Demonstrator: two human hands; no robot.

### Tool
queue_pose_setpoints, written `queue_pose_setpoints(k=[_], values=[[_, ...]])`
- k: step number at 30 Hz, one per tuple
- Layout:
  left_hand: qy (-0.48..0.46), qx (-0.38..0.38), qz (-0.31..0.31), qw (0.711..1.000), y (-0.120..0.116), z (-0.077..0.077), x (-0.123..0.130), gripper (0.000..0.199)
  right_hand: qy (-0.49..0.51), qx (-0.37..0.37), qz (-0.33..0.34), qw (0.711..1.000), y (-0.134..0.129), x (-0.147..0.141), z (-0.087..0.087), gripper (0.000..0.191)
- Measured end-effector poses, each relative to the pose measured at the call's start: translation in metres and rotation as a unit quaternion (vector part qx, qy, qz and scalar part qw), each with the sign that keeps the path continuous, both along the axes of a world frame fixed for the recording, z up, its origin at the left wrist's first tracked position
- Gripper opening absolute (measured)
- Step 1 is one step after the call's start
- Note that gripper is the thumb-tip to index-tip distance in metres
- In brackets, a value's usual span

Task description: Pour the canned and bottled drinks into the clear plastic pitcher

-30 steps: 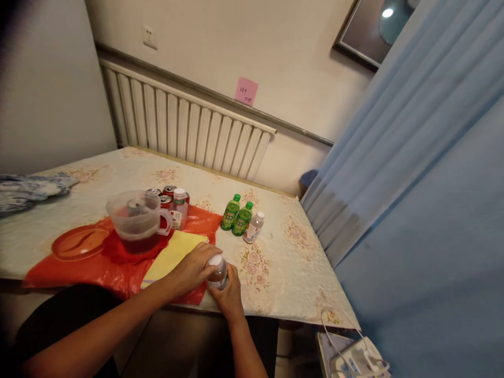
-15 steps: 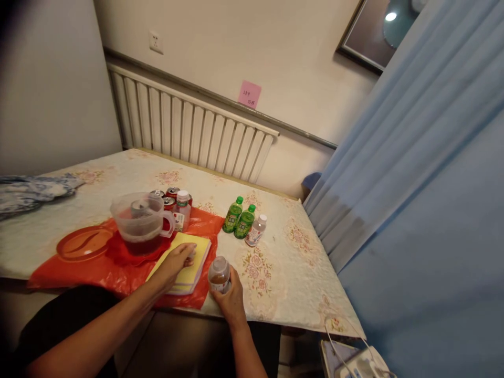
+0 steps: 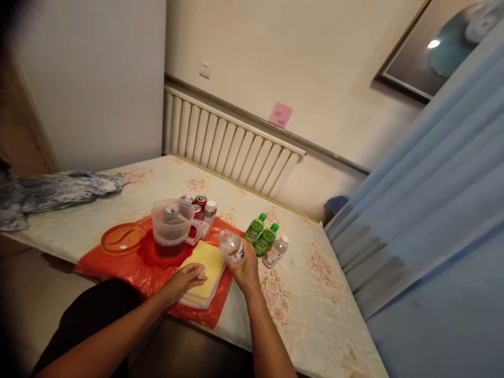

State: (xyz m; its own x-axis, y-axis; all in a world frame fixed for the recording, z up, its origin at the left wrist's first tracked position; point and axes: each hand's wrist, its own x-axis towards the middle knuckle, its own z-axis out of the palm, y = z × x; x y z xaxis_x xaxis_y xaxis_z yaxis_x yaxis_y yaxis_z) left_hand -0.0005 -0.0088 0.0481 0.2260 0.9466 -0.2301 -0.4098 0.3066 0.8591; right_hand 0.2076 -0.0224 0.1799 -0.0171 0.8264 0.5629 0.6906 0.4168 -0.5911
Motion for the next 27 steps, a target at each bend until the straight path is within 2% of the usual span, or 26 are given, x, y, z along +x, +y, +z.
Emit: queue_pose_setpoints(k=[5, 10, 17, 21, 27], values=[[-0.033, 0.012, 0.000, 0.999, -0.001, -0.010, -0.003, 0.063, -0.137, 0.049, 0.035, 0.989, 0.044, -0.024, 0.038, 0.059], [-0.046, 0.011, 0.000, 0.999, -0.002, -0.011, -0.004, 0.062, -0.276, 0.065, 0.022, 0.959, 0.074, -0.048, 0.064, 0.065], [-0.054, 0.009, -0.004, 0.999, -0.003, -0.012, -0.004, 0.058, -0.403, 0.083, -0.004, 0.912, 0.097, -0.070, 0.084, 0.061], [-0.055, 0.007, -0.004, 0.998, -0.003, -0.012, -0.004, 0.058, -0.441, 0.104, 0.004, 0.891, 0.103, -0.077, 0.094, 0.053], [-0.056, 0.008, -0.001, 0.998, -0.004, -0.012, -0.004, 0.059, -0.477, 0.109, 0.018, 0.872, 0.107, -0.085, 0.104, 0.052]])
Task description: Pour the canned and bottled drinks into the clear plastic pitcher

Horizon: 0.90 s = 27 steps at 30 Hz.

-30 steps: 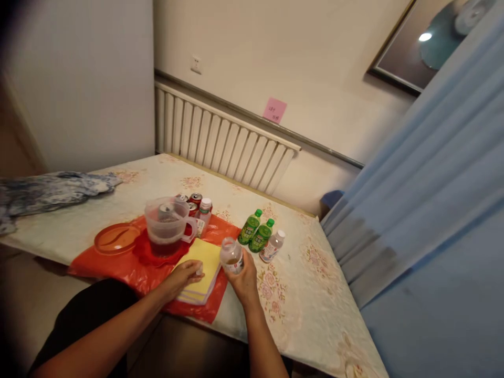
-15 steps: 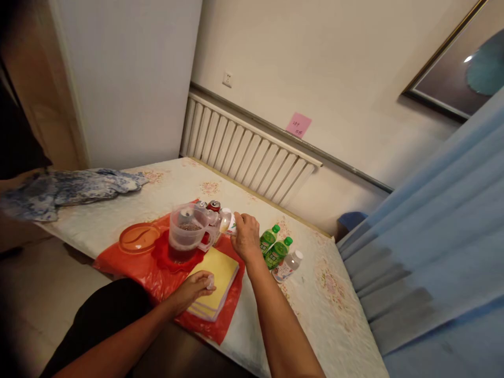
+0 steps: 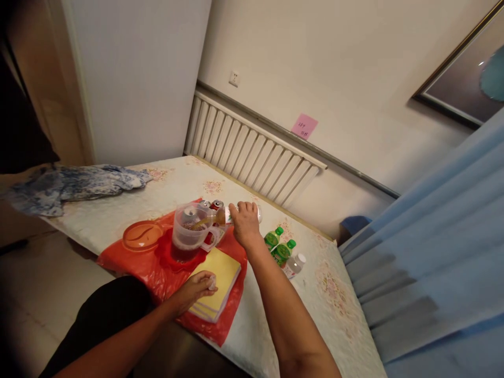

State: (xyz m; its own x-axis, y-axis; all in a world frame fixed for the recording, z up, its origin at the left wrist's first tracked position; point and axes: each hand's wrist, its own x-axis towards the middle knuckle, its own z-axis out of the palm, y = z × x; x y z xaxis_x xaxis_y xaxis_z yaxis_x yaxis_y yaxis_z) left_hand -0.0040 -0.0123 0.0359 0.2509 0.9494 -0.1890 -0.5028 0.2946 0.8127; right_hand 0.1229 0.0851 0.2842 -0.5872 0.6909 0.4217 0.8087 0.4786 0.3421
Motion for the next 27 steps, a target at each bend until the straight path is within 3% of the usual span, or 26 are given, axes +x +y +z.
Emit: queue_pose_setpoints(k=[13, 27], values=[[0.001, -0.005, 0.008, 1.000, 0.001, -0.002, 0.001, 0.061, -0.076, 0.024, 0.058, 0.995, 0.001, -0.025, 0.027, 0.036], [0.003, 0.000, 0.010, 1.000, 0.000, -0.001, 0.001, 0.060, -0.117, 0.038, 0.122, 0.985, 0.001, -0.048, 0.035, 0.025]])
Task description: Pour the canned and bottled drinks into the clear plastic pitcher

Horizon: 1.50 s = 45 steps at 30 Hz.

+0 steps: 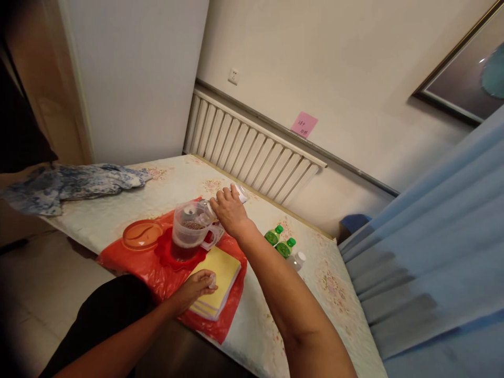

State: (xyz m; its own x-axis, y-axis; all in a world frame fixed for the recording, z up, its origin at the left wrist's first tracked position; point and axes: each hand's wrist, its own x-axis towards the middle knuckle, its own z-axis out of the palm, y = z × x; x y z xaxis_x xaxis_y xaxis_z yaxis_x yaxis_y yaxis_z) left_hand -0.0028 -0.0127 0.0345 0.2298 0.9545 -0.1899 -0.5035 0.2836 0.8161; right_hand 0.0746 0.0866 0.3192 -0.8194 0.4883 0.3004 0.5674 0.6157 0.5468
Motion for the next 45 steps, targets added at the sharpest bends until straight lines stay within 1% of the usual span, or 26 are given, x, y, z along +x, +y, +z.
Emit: queue_pose_setpoints(k=[6, 10, 13, 15, 18, 20, 22, 25, 28, 32, 36, 39, 42, 45], values=[[0.007, -0.004, 0.001, 1.000, 0.001, -0.001, 0.002, 0.061, -0.014, 0.002, -0.006, 1.000, -0.001, -0.003, 0.000, 0.026], [0.011, -0.008, 0.002, 1.000, 0.001, 0.000, 0.002, 0.064, -0.013, 0.002, -0.044, 0.999, -0.004, -0.001, 0.000, 0.028], [0.016, -0.013, 0.005, 1.000, 0.000, 0.003, 0.002, 0.065, 0.012, -0.023, -0.090, 0.996, -0.008, 0.006, -0.001, 0.033], [0.022, -0.016, 0.006, 1.000, 0.000, 0.006, 0.002, 0.065, 0.040, -0.049, -0.118, 0.991, -0.010, 0.012, -0.003, 0.039], [0.038, -0.023, 0.006, 0.999, -0.002, 0.009, 0.001, 0.064, 0.090, -0.091, -0.149, 0.980, -0.012, 0.024, -0.012, 0.051], [0.053, -0.028, 0.006, 0.998, -0.002, 0.010, 0.001, 0.064, 0.132, -0.120, -0.167, 0.970, -0.011, 0.032, -0.021, 0.055], [0.070, -0.032, 0.006, 0.997, -0.002, 0.013, 0.000, 0.064, 0.181, -0.158, -0.181, 0.954, -0.011, 0.041, -0.034, 0.055], [0.093, -0.031, 0.007, 0.995, -0.003, 0.022, -0.003, 0.065, 0.267, -0.228, -0.186, 0.918, -0.014, 0.056, -0.056, 0.055], [0.103, -0.013, 0.011, 0.995, -0.006, 0.039, -0.008, 0.062, 0.355, -0.273, -0.168, 0.879, -0.026, 0.075, -0.079, 0.059], [0.105, 0.031, 0.025, 0.994, -0.010, 0.069, -0.013, 0.055, 0.434, -0.290, -0.128, 0.843, -0.057, 0.099, -0.114, 0.063], [0.136, 0.085, 0.093, 0.983, -0.010, 0.095, -0.016, 0.054, 0.473, -0.286, -0.129, 0.823, -0.096, 0.117, -0.150, 0.057], [0.185, 0.132, 0.121, 0.966, -0.009, 0.108, -0.017, 0.053, 0.491, -0.293, -0.144, 0.808, -0.122, 0.123, -0.171, 0.056], [0.232, 0.185, 0.106, 0.949, -0.010, 0.115, -0.015, 0.049, 0.494, -0.300, -0.157, 0.801, -0.138, 0.126, -0.181, 0.058], [0.262, 0.233, 0.076, 0.934, -0.015, 0.119, -0.010, 0.042, 0.497, -0.300, -0.154, 0.800, -0.146, 0.127, -0.186, 0.061]])
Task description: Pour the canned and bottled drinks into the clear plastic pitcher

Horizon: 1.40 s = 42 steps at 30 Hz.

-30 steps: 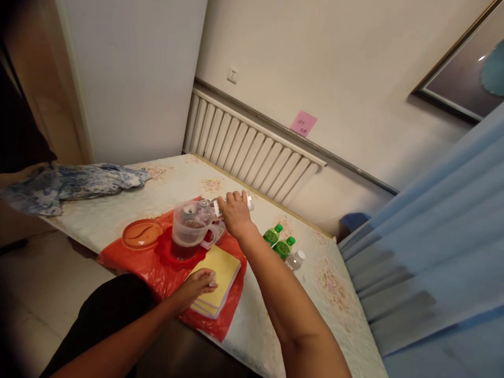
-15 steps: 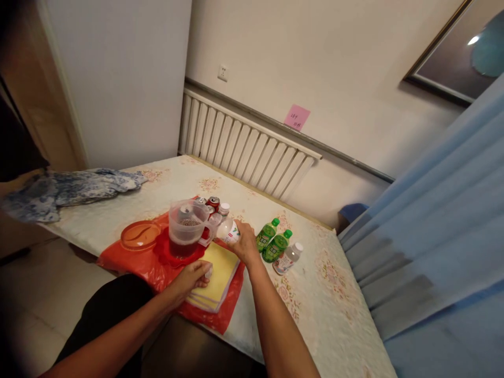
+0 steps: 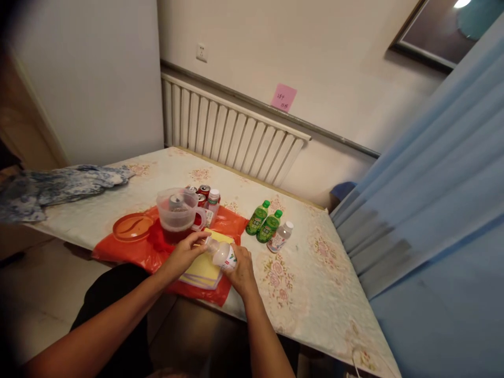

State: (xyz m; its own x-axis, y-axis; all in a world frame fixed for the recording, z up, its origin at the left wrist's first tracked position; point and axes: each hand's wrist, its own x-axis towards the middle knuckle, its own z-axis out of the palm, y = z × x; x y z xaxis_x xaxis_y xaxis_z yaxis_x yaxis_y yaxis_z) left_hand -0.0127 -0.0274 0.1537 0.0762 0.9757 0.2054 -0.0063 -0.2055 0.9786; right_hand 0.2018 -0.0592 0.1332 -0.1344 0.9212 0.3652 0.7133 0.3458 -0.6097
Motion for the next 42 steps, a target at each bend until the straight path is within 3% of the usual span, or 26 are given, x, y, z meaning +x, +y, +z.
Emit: queue_pose_setpoints(k=[11, 21, 32, 37, 42], values=[[0.113, 0.091, -0.042, 0.989, -0.011, 0.014, 0.005, 0.033, -0.007, 0.011, -0.014, 1.000, -0.012, 0.003, 0.003, 0.057], [0.168, 0.146, -0.085, 0.971, -0.007, 0.015, 0.003, 0.036, 0.021, -0.017, -0.014, 1.000, -0.015, 0.000, 0.003, 0.056], [0.157, 0.162, -0.082, 0.971, -0.005, 0.020, 0.013, 0.044, 0.128, -0.045, 0.010, 0.991, -0.009, 0.003, -0.009, 0.068], [0.124, 0.138, -0.036, 0.982, 0.002, 0.000, 0.015, 0.051, 0.195, -0.081, -0.007, 0.977, 0.008, 0.007, -0.017, 0.075], [0.177, 0.066, 0.016, 0.982, 0.016, -0.044, 0.008, 0.033, 0.317, -0.115, 0.009, 0.941, 0.048, 0.007, -0.017, 0.078]])
